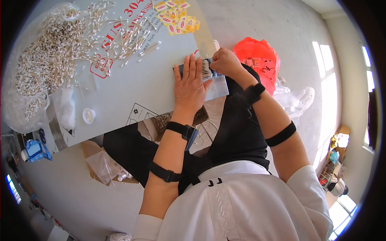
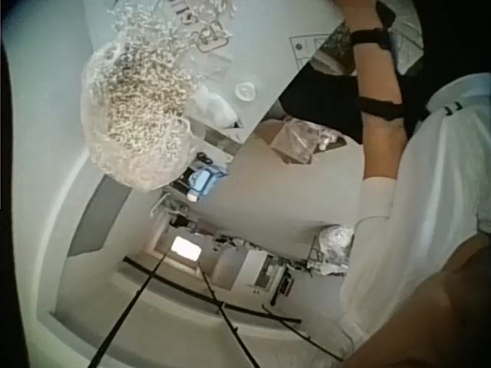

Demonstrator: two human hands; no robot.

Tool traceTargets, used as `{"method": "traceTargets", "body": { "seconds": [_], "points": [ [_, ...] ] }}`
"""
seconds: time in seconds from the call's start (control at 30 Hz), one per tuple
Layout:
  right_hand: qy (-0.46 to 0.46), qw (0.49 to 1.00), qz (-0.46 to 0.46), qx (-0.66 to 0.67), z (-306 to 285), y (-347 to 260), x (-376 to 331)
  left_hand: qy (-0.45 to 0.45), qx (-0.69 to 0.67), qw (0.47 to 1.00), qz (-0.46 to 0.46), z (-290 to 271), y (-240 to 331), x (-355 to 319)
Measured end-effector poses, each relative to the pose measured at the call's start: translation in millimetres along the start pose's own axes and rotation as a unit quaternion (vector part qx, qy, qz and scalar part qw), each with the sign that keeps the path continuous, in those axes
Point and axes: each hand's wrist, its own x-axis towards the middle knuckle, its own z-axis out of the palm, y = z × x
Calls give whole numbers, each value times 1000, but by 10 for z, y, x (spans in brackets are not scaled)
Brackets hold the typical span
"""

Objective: Packaging individual cotton swabs into small plastic bags on a low workspace.

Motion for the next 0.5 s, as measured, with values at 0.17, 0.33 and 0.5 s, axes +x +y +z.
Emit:
{"method": "traceTargets", "body": {
  "seconds": [0.17,0.33,0.5],
  "points": [
    [-41,999,-1,32,7,136,28,7,-5,1000,-5,43,70,37],
    [-33,999,-19,31,-15,87,-14,12,-9,1000,-6,72,137,62],
    [15,998,-55,-28,-44,-38,-94,40,-40,998,3,138,251,135]
  ]
}}
